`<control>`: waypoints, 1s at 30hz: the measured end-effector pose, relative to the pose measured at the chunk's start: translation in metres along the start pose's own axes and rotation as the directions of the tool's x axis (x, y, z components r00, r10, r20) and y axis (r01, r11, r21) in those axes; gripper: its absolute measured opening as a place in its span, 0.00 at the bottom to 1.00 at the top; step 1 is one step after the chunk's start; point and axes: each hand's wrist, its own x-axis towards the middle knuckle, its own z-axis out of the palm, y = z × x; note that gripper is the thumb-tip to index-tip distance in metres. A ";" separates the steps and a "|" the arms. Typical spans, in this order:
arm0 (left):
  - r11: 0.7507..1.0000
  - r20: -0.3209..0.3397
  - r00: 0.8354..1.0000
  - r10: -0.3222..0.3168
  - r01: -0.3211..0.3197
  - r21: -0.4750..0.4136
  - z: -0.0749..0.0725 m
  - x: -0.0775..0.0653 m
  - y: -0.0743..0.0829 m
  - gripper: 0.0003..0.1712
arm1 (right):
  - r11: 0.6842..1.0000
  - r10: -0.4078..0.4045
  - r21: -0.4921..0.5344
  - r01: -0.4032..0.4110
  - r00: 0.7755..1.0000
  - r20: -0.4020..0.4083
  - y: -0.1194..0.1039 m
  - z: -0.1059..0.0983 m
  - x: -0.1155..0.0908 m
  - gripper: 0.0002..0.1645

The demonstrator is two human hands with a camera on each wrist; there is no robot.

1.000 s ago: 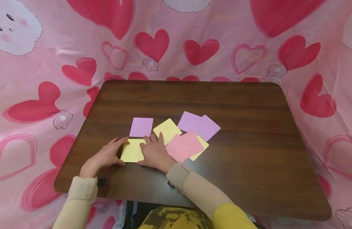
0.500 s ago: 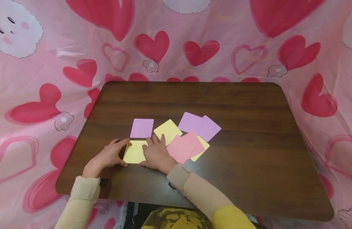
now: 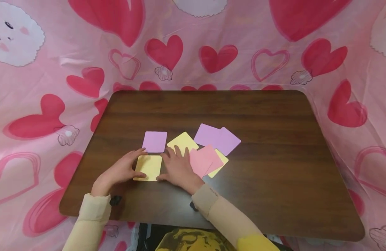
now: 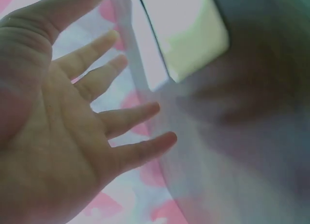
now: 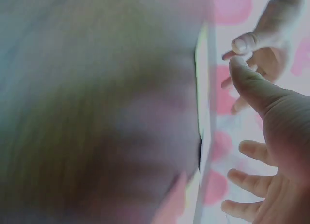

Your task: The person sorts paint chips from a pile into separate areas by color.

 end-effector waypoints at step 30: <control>0.960 0.178 0.958 0.223 -0.247 0.131 0.036 0.086 0.075 0.60 | 0.960 0.273 0.075 -0.270 0.962 -0.023 0.065 -0.020 -0.078 0.57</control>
